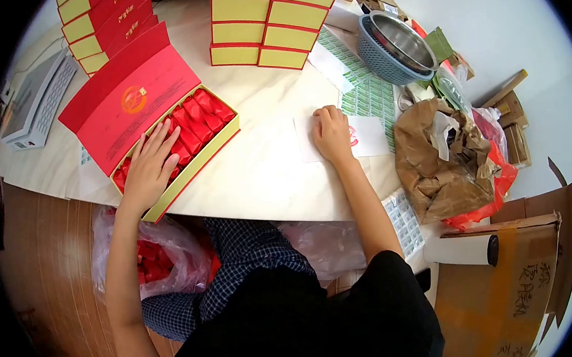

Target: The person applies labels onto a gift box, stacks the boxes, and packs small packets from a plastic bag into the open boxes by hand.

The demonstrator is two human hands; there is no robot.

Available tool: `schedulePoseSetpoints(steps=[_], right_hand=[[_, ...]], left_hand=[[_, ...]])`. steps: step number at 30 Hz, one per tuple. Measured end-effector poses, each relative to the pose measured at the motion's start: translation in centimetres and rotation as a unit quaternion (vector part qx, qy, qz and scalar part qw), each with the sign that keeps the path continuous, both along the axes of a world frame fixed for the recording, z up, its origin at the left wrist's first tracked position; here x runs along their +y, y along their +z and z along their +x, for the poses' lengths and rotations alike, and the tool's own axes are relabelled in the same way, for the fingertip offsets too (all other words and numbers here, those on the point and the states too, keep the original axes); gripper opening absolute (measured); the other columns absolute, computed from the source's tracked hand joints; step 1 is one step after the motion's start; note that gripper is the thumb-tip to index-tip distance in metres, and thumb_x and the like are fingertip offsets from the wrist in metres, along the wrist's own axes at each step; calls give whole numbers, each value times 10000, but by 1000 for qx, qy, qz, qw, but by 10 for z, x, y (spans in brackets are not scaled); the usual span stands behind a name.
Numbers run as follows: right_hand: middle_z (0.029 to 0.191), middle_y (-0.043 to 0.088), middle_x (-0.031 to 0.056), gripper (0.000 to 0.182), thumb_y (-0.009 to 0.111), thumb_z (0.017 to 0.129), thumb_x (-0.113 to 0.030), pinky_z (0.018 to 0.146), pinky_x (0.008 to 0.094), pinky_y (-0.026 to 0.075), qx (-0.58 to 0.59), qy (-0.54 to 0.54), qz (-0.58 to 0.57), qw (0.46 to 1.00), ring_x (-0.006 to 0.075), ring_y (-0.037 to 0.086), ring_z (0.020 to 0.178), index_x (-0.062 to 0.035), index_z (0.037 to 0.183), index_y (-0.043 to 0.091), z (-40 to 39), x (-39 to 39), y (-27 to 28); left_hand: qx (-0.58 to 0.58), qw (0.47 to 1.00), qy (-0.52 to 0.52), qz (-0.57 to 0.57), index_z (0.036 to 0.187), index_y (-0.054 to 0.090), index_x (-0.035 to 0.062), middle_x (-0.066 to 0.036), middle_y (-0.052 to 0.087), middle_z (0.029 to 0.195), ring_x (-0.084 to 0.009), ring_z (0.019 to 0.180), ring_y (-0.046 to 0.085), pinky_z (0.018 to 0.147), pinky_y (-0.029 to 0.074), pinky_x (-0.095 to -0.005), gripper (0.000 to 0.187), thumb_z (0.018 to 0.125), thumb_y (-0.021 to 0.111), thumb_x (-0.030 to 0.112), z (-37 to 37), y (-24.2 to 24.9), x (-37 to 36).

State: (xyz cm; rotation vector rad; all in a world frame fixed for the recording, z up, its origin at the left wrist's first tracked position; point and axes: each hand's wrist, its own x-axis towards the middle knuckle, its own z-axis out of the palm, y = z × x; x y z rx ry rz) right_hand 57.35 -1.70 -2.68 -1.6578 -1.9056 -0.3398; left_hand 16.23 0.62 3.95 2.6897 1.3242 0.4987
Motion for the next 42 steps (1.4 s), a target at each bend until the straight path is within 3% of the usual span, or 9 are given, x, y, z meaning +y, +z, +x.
schedulePoseSetpoints(steps=[11, 16, 20, 24, 25, 26, 31, 34, 42], right_hand=[[716, 533, 70, 181, 565, 676, 64, 799, 378, 386, 41, 11, 106, 993, 273, 527, 721, -70, 781, 505, -3, -5, 12], [686, 507, 54, 195, 579, 634, 67, 778, 374, 385, 5, 133, 121, 984, 255, 506, 691, -76, 744, 506, -74, -28, 103], [700, 498, 61, 212, 588, 615, 61, 768, 372, 392, 2, 283, 23, 959, 249, 506, 680, -60, 779, 528, -138, -42, 132], [730, 533, 75, 189, 621, 666, 41, 749, 355, 430, 11, 371, -55, 927, 245, 535, 694, -37, 826, 560, -169, -43, 137], [761, 557, 88, 186, 640, 697, 16, 737, 350, 448, 102, 364, -160, 912, 248, 556, 712, -24, 865, 572, -169, -42, 136], [791, 581, 102, 191, 660, 728, -8, 726, 345, 466, 188, 349, -262, 880, 251, 577, 730, -10, 903, 583, -169, -39, 136], [752, 637, 67, 189, 668, 858, -157, 709, 280, 463, 179, 332, -428, 821, 124, 562, 721, 29, 879, 637, -133, 8, 138], [744, 610, 1, 187, 659, 875, -168, 683, 237, 434, 300, 287, -398, 818, 83, 522, 705, 18, 877, 636, -127, 44, 129], [716, 582, -2, 210, 657, 880, -190, 627, 232, 418, 322, 227, -295, 871, 79, 503, 661, 17, 863, 625, -163, 129, 81]], left_hand=[[-119, 992, 8, -27, 1343, 476, 76, -127, 435, 1414, -255, 1349, 355, 1151, 174, -431, 421, 963, 446, 255, -1, 7, -1], [-258, 966, -23, -1, 1224, 566, 60, -128, 623, 1112, -319, 1075, 556, 941, 405, -412, 429, 863, 614, 286, 24, 34, -48], [-332, 942, -17, -40, 1239, 546, 70, -95, 632, 1024, -300, 985, 585, 858, 442, -398, 588, 759, 729, 357, 58, 42, -89], [-350, 928, 72, -106, 944, 654, 23, -113, 658, 863, -260, 754, 629, 690, 496, -316, 209, 798, 716, 160, 40, 28, -100], [-412, 904, 94, -64, 813, 644, 42, -124, 626, 738, -271, 690, 630, 626, 494, -333, 97, 821, 668, 135, 35, 26, -99], [-434, 888, 125, -86, 842, 641, 23, -117, 634, 738, -230, 671, 635, 636, 494, -309, 100, 825, 668, 118, 23, 25, -102], [-508, 813, 261, -111, 862, 653, 3, 7, 632, 703, -43, 650, 554, 599, 450, -214, 127, 873, 655, 130, -39, 18, -97], [-527, 786, 290, -146, 827, 643, 3, 0, 638, 710, -44, 645, 553, 600, 443, -209, 155, 876, 658, 149, -56, 14, -82], [-404, 826, 390, -45, 733, 555, 6, -51, 537, 649, -132, 580, 501, 566, 419, -281, 298, 820, 708, 247, -57, -17, -49]])
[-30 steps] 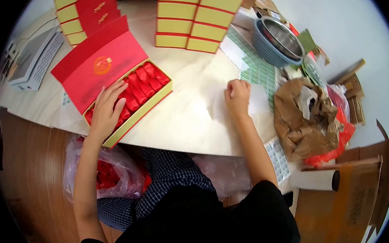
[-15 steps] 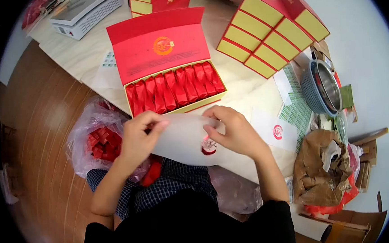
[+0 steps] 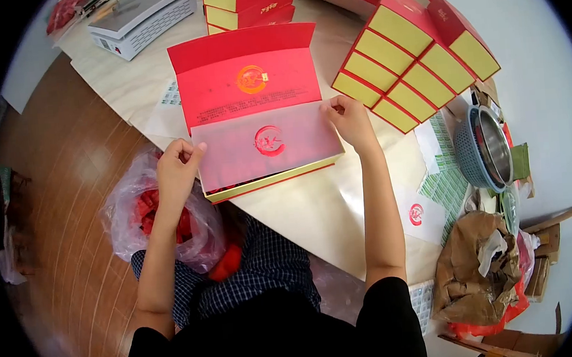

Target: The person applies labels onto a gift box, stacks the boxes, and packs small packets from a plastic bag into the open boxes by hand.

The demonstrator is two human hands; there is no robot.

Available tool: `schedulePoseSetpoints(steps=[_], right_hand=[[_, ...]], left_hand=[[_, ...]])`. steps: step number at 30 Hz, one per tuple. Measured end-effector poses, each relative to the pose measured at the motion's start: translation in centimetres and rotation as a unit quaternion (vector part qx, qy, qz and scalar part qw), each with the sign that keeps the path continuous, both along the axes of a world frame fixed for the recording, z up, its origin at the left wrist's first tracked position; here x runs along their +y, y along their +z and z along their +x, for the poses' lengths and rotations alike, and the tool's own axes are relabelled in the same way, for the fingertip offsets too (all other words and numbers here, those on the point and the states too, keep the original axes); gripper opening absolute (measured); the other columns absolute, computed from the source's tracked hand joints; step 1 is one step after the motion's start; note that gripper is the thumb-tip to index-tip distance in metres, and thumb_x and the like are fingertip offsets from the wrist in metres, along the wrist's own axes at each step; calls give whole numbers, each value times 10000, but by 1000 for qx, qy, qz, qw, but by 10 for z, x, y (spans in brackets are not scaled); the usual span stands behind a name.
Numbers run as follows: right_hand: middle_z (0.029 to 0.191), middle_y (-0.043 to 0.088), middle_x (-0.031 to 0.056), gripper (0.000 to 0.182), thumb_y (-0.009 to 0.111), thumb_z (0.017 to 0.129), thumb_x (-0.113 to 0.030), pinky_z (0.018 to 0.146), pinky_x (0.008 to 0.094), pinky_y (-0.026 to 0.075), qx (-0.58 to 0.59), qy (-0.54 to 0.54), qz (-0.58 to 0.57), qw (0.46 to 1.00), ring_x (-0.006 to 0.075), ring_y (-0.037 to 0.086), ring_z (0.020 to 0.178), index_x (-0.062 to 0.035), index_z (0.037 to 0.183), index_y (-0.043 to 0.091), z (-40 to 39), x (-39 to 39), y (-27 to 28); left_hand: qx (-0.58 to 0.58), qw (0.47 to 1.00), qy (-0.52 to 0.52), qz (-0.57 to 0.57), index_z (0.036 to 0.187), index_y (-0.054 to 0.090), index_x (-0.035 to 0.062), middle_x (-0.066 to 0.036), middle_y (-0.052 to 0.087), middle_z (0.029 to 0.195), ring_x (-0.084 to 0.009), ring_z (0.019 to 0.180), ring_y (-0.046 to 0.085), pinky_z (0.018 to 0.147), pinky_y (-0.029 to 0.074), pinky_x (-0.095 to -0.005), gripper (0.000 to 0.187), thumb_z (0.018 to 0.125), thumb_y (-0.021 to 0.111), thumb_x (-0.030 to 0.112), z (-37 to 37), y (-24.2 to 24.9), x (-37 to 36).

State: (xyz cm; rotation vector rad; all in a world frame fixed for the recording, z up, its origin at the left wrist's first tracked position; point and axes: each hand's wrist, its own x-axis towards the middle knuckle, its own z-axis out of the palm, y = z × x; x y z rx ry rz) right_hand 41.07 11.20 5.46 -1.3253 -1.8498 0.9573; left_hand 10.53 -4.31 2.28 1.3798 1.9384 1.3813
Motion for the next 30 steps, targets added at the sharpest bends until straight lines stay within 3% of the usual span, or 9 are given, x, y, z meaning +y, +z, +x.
schedulePoseSetpoints(steps=[4, 9, 15, 17, 21, 23, 27, 29, 30], right_hand=[[660, 566, -1, 186, 673, 858, -149, 556, 235, 402, -5, -15, 35, 999, 79, 477, 594, 30, 847, 623, -9, 4, -15], [649, 540, -15, 152, 687, 847, -127, 553, 224, 401, 15, -31, 4, 999, 64, 469, 602, 2, 812, 614, -11, 5, -17], [682, 536, -12, 150, 671, 863, -122, 559, 218, 398, 28, -11, 33, 999, 66, 472, 618, -14, 873, 568, -4, 12, -23], [706, 541, -5, 156, 626, 900, -158, 577, 219, 404, 20, -7, 8, 1000, 72, 476, 626, -16, 918, 562, -2, 12, -20], [710, 540, 1, 213, 565, 939, -228, 599, 227, 412, 74, -36, -57, 995, 78, 485, 636, -15, 934, 559, -2, 9, -9], [727, 545, -16, 250, 507, 970, -283, 599, 220, 407, 84, -27, -75, 993, 71, 503, 650, -42, 966, 575, 2, 11, -9], [839, 602, 16, 308, 482, 979, -308, 685, 239, 435, 87, -33, -89, 992, 99, 559, 766, -39, 1087, 589, -1, 12, -13], [1049, 623, 71, 437, 442, 983, -368, 834, 299, 442, 113, -24, -73, 991, 152, 562, 943, -21, 1235, 527, -12, 8, -14], [1049, 623, 71, 437, 442, 983, -368, 834, 299, 442, 113, -21, -70, 991, 152, 562, 943, -21, 1235, 527, -17, 6, -14]], left_hand=[[35, 999, 19, 3, 691, 499, 8, -62, 473, 659, -164, 583, 461, 561, 401, -300, 327, 789, 720, 228, 4, 3, -6], [6, 1000, 24, 9, 728, 486, 23, -28, 444, 650, -127, 584, 422, 558, 386, -278, 301, 774, 736, 184, 4, -5, -7], [-107, 994, 10, 34, 1012, 468, 28, -10, 472, 797, -89, 698, 445, 615, 415, -239, 418, 788, 756, 233, 2, -22, -4], [-166, 986, 1, 1, 1171, 409, 6, -57, 488, 948, -121, 808, 505, 710, 464, -262, 546, 803, 745, 230, 4, -20, -3], [-201, 979, -19, 15, 1314, 325, 6, -114, 483, 1091, -183, 978, 539, 839, 479, -312, 680, 812, 731, 219, 11, -13, 4], [-237, 972, -6, 2, 1383, 255, 14, -162, 444, 1239, -235, 1142, 491, 935, 448, -359, 732, 850, 694, 257, 10, -11, 5], [-256, 966, -38, 2, 1406, 227, 17, -185, 419, 1320, -247, 1208, 454, 1003, 388, -362, 620, 955, 551, 292, 7, -4, 17], [-248, 968, -39, 21, 1402, 251, 15, -174, 433, 1318, -239, 1216, 446, 1019, 365, -363, 571, 979, 489, 316, 13, -3, 26], [-240, 969, -42, 38, 1398, 274, 13, -162, 447, 1316, -231, 1223, 438, 1035, 343, -364, 534, 1004, 427, 340, 13, -2, 30]])
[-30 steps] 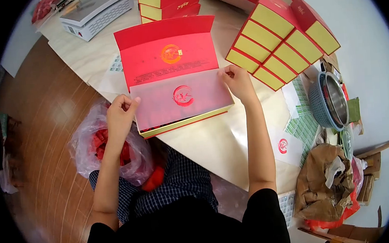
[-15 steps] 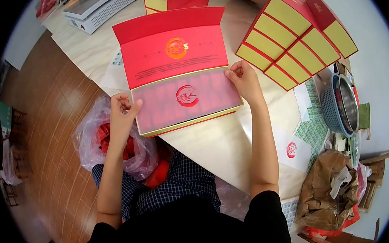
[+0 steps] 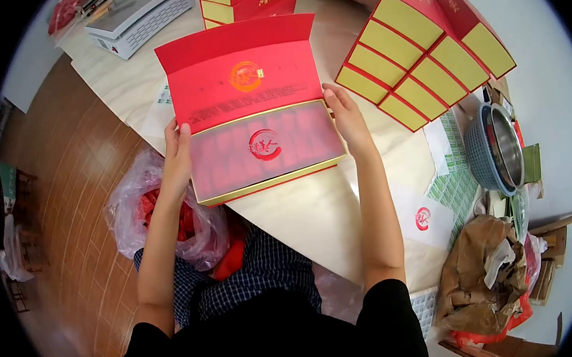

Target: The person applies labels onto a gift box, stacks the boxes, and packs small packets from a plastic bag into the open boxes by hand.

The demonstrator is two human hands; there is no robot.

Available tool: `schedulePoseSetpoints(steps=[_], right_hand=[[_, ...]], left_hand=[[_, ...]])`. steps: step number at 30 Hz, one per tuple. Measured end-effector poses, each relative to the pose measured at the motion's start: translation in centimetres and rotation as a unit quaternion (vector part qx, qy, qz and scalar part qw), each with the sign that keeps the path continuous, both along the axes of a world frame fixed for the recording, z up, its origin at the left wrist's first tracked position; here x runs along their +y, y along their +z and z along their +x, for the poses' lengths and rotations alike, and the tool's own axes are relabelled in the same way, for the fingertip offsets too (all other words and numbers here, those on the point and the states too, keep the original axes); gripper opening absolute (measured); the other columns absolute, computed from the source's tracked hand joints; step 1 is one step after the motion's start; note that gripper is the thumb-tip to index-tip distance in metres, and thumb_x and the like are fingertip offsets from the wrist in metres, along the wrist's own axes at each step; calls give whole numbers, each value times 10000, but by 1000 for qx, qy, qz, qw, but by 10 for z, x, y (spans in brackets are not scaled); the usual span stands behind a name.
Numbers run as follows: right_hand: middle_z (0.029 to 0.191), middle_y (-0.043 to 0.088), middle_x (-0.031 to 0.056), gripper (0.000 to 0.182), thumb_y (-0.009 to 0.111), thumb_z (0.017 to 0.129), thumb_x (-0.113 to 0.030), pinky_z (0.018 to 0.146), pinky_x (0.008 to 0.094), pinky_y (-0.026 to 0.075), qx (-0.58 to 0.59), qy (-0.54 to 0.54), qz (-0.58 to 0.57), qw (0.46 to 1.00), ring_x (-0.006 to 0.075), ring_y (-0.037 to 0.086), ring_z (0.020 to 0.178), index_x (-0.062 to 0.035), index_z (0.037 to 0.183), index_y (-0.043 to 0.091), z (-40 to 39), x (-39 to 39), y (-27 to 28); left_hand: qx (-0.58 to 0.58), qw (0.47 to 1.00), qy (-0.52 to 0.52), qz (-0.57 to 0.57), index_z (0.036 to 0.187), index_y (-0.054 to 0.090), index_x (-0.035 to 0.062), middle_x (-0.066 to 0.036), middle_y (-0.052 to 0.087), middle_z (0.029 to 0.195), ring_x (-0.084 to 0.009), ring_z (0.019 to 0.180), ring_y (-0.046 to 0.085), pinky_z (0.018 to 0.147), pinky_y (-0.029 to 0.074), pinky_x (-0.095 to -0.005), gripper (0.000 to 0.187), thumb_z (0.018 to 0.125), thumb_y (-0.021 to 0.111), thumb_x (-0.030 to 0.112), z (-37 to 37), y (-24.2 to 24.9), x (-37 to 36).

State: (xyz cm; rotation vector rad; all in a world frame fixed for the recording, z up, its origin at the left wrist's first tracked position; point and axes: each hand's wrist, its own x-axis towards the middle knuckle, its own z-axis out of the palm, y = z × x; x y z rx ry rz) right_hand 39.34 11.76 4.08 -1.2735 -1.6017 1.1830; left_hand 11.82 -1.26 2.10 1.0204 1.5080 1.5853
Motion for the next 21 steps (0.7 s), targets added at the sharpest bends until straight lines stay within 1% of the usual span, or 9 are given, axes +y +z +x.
schedulePoseSetpoints(steps=[4, 6, 9, 10, 11, 13, 18, 20, 21], right_hand=[[1194, 585, 86, 553, 313, 1009, -435, 988, 341, 362, 209, 65, -79, 973, 182, 510, 1116, -42, 1390, 396, -2, 6, -7], [1176, 601, 95, 581, 289, 1010, -466, 1025, 380, 326, 304, 82, -4, 949, 191, 510, 1121, -26, 1365, 420, 1, 11, -10], [1154, 630, 123, 645, 243, 1004, -506, 1054, 404, 307, 408, 123, -17, 904, 217, 517, 1158, 20, 1254, 520, 17, 14, 7], [1163, 635, 135, 618, 254, 1014, -460, 1081, 383, 286, 341, 185, -155, 909, 240, 528, 1158, 31, 1181, 591, 32, 10, 21], [1158, 641, 139, 595, 278, 1014, -437, 1093, 373, 272, 218, 207, -130, 945, 248, 534, 1151, 29, 1129, 631, 30, 4, 27], [1144, 657, 135, 532, 345, 1007, -366, 1133, 351, 216, -80, 232, -8, 969, 248, 540, 1151, 11, 976, 719, 18, -17, 47], [1244, 604, 112, 354, 533, 935, -340, 1163, 412, 134, -159, 288, 83, 941, 240, 456, 1274, -74, 1118, 678, 10, -39, 39], [1307, 564, 107, 412, 618, 882, -374, 1159, 444, 141, -180, 290, 115, 933, 252, 414, 1318, -108, 1196, 645, 7, -56, 34], [1372, 499, 98, 559, 689, 791, -415, 1152, 468, 158, -255, 280, 206, 902, 267, 371, 1346, -136, 1265, 587, 3, -67, 31]], left_hand=[[153, 984, -6, 85, 1406, 304, 10, -132, 433, 1384, -209, 1289, 389, 1069, 309, -352, 547, 1015, 371, 387, -19, 6, 14], [-42, 987, -48, 150, 1387, 332, -18, -136, 481, 1348, -211, 1292, 388, 1079, 299, -375, 640, 1013, 230, 491, -27, 20, 14], [-46, 989, -91, 104, 1318, 453, -30, -151, 581, 1238, -227, 1217, 466, 1075, 293, -361, 736, 996, 114, 539, -35, 37, -3], [-77, 982, -162, 56, 1284, 516, -21, -141, 599, 1225, -231, 1174, 501, 1049, 325, -332, 725, 1003, 121, 518, -37, 41, -12], [107, 980, -166, 8, 1225, 570, -35, -135, 615, 1216, -239, 1140, 540, 1048, 339, -347, 661, 1013, 193, 464, -37, 45, -18], [243, 950, -195, 4, 1225, 568, -29, -167, 592, 1248, -308, 1189, 524, 1091, 297, -382, 519, 998, 334, 375, -23, 45, -30], [464, 864, -197, -1, 1336, 463, -7, -216, 497, 1338, -389, 1266, 434, 1127, 231, -445, 596, 936, 477, 435, 4, 41, -44], [625, 760, -178, 21, 1406, 372, 26, -226, 372, 1433, -387, 1344, 324, 1133, 193, -485, 786, 844, 561, 540, 15, 32, -50], [620, 763, -184, 7, 1427, 341, 43, -224, 263, 1487, -388, 1389, 222, 1134, 170, -512, 894, 766, 620, 576, 18, 28, -51]])
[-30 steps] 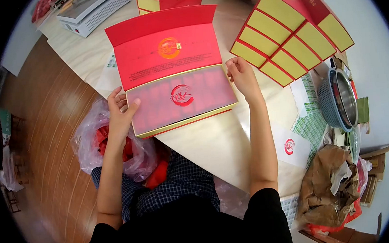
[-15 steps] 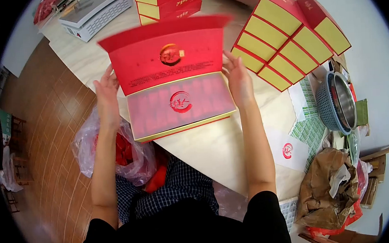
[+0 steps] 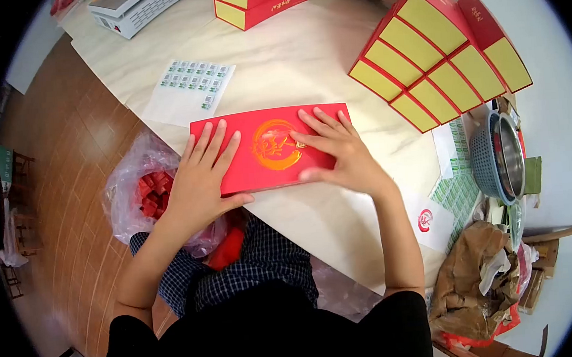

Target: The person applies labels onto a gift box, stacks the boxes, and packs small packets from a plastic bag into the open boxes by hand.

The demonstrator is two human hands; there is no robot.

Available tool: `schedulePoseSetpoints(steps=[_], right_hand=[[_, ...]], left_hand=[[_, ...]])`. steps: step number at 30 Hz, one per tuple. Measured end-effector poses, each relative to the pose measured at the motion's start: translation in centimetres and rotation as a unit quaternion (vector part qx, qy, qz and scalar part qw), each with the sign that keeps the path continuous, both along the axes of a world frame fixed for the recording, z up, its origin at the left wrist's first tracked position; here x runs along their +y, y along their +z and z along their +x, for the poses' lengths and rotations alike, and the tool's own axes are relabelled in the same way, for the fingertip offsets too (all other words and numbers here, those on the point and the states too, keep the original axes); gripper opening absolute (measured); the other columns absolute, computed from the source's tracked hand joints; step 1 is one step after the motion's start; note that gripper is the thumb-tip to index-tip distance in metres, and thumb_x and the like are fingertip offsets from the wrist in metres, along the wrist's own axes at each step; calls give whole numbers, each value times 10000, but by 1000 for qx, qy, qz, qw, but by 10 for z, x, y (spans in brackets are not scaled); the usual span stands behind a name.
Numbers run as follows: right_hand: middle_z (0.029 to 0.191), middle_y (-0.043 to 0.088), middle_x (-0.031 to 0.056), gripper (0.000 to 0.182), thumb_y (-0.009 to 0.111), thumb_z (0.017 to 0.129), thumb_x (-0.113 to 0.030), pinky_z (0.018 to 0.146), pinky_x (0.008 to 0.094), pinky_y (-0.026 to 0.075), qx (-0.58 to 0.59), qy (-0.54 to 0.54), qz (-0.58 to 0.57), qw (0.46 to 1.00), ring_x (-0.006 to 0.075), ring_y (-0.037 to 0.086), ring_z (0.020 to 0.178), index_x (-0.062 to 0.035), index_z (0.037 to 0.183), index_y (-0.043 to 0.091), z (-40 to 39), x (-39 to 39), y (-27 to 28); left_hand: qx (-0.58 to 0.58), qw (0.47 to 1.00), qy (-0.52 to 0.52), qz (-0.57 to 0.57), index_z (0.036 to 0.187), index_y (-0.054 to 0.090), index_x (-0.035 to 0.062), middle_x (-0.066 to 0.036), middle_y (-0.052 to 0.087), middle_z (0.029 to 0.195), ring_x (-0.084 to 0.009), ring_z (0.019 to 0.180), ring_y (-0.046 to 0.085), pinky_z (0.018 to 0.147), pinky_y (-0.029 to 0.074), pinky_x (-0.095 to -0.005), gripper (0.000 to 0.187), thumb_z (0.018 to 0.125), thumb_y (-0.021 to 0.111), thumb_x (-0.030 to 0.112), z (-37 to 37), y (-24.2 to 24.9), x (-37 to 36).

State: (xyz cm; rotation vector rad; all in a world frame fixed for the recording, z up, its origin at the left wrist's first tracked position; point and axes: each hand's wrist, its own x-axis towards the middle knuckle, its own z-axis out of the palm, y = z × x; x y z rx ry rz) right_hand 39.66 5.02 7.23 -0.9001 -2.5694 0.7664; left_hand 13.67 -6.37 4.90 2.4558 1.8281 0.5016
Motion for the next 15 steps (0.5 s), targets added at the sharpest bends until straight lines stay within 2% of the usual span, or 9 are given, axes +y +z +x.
schedulePoseSetpoints(steps=[1, 2, 9, 10, 11, 12, 13, 14, 15], right_hand=[[1437, 433, 90, 736, 761, 700, -456, 1144, 491, 174, -48, 7, 112, 992, 281, 328, 1374, -165, 1334, 529, -4, -8, -2], [1498, 332, 93, 938, 805, 576, -505, 1128, 499, 216, -78, 7, 152, 985, 312, 307, 1376, -175, 1385, 462, -6, -12, -3], [1489, 332, 126, 946, 772, 604, -534, 1123, 481, 223, -142, -5, 228, 963, 322, 307, 1371, -127, 1390, 440, -12, -20, -8], [1488, 331, 126, 940, 774, 609, -524, 1119, 486, 229, -129, -5, 205, 970, 327, 308, 1368, -139, 1396, 432, -12, -20, -6], [1487, 330, 126, 935, 775, 615, -515, 1115, 491, 236, -116, -4, 182, 976, 331, 309, 1365, -151, 1402, 425, -12, -18, -3], [1472, 351, 134, 736, 708, 757, -476, 1121, 462, 233, -91, 7, 144, 985, 323, 306, 1367, -128, 1363, 477, -11, -14, 1], [1472, 351, 134, 736, 708, 757, -476, 1121, 462, 233, -88, 17, 154, 984, 323, 306, 1367, -128, 1363, 477, -14, -4, 3], [1442, 394, 137, 608, 656, 827, -425, 1119, 440, 245, -8, -10, 23, 1000, 311, 334, 1351, -114, 1329, 511, -15, 4, 3], [1412, 438, 140, 487, 605, 897, -375, 1116, 419, 256, 70, -37, -111, 991, 300, 363, 1335, -101, 1295, 545, -19, 9, 5]], left_hand=[[-3, 1000, -2, -1, 1427, 341, 43, -224, 263, 1487, -388, 1389, 222, 1134, 170, -512, 894, 766, 620, 576, 0, 0, 0], [1, 1000, 2, -6, 1431, 332, 43, -218, 265, 1488, -386, 1390, 221, 1135, 166, -511, 909, 754, 637, 568, 0, 1, 0], [-19, 999, -28, -13, 1454, 292, 59, -194, 226, 1514, -376, 1406, 183, 1135, 141, -527, 934, 740, 664, 532, -6, -1, 0], [-62, 996, -63, 18, 1403, 388, 43, -179, 327, 1474, -328, 1389, 266, 1129, 200, -473, 764, 817, 650, 459, -14, 0, 0], [-61, 997, -48, 30, 1403, 388, 43, -179, 327, 1474, -328, 1389, 266, 1129, 200, -473, 764, 817, 650, 459, -26, -1, 5], [-262, 963, -58, -26, 1358, 445, 36, -163, 395, 1428, -295, 1353, 331, 1113, 241, -434, 651, 859, 624, 414, -41, -2, 11], [-454, 885, -72, -80, 1313, 501, 29, -146, 463, 1382, -262, 1317, 395, 1097, 282, -395, 543, 902, 598, 370, -56, -4, 19], [-480, 877, 14, 1, 1238, 564, 22, -106, 564, 1268, -213, 1197, 509, 1030, 366, -339, 400, 939, 554, 288, -69, -6, 29], [-473, 876, 75, 60, 1238, 565, 30, -117, 590, 1224, -218, 1137, 549, 992, 399, -344, 390, 925, 573, 263, -87, -17, 46]])
